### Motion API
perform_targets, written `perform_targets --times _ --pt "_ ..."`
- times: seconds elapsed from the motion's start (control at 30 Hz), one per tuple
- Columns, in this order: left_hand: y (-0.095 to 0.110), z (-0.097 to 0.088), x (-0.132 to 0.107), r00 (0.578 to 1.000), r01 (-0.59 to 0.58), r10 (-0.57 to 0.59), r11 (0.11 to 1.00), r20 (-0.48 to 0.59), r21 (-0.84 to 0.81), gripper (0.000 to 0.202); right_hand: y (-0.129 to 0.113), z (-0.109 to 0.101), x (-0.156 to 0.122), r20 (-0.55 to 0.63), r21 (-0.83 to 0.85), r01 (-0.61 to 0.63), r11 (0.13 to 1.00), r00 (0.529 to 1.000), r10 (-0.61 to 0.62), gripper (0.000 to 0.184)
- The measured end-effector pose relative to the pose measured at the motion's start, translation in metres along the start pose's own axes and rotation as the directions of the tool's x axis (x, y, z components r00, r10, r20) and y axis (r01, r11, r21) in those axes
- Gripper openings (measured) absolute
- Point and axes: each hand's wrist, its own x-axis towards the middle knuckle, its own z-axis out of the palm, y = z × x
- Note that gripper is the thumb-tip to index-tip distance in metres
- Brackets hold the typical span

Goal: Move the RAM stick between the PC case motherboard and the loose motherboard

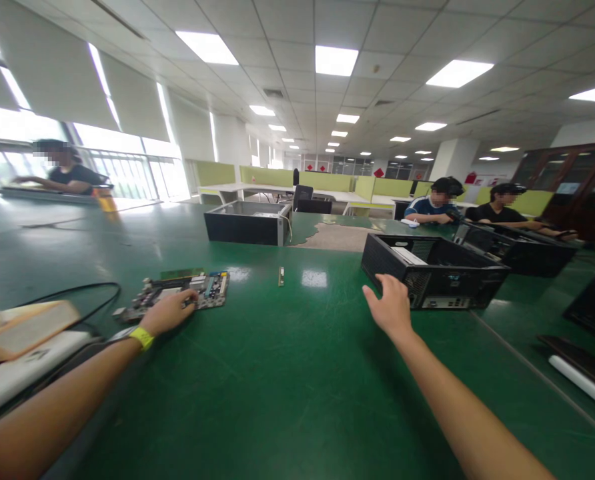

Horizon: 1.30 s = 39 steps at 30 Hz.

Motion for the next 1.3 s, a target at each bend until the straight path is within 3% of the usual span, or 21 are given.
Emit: perform_targets --times 0.1,0.23,0.43,0.6,0.73,0.87,1.03,1.17,1.3 --pt "-0.001 0.001 0.0 1.0 -0.004 0.004 1.0 -0.01 0.01 0.032 0.028 -0.016 0.043 0.033 -0.209 -0.034 0.977 0.999 0.042 0.056" --pt "0.0 0.001 -0.002 1.0 -0.013 0.014 1.0 -0.025 0.028 0.032 0.061 -0.03 0.074 0.167 -0.385 -0.071 0.92 0.975 0.145 0.063" --pt "-0.001 0.003 -0.005 0.998 -0.027 0.029 0.999 -0.06 0.022 0.032 0.094 -0.037 0.099 0.226 -0.512 -0.14 0.847 0.93 0.29 0.091" --pt "-0.003 0.004 -0.005 0.997 -0.049 0.05 0.999 -0.057 0.007 0.032 0.106 -0.035 0.113 0.295 -0.534 -0.099 0.84 0.909 0.295 0.096" --pt "-0.005 0.003 -0.002 0.999 -0.007 0.006 0.999 -0.032 -0.044 0.034 0.105 -0.032 0.107 0.253 -0.535 -0.06 0.842 0.94 0.228 0.089" --pt "-0.005 -0.001 0.001 0.997 0.065 -0.069 0.99 -0.027 -0.127 0.038 0.092 -0.031 0.092 0.169 -0.537 -0.049 0.842 0.972 0.164 0.079" --pt "0.006 -0.006 0.005 0.972 0.081 -0.089 0.996 -0.215 -0.045 0.039 0.055 -0.028 0.063 0.079 -0.493 -0.038 0.869 0.993 0.089 0.071" --pt "0.037 -0.02 0.01 0.942 0.011 -0.032 0.998 -0.334 -0.065 0.035 0.004 -0.031 0.024 0.012 -0.458 -0.028 0.889 0.999 0.038 0.066" --pt "0.086 -0.049 0.014 0.923 -0.143 0.076 0.977 -0.377 -0.155 0.03 -0.064 -0.048 -0.029 0.067 -0.421 0.055 0.905 0.997 -0.03 0.068"
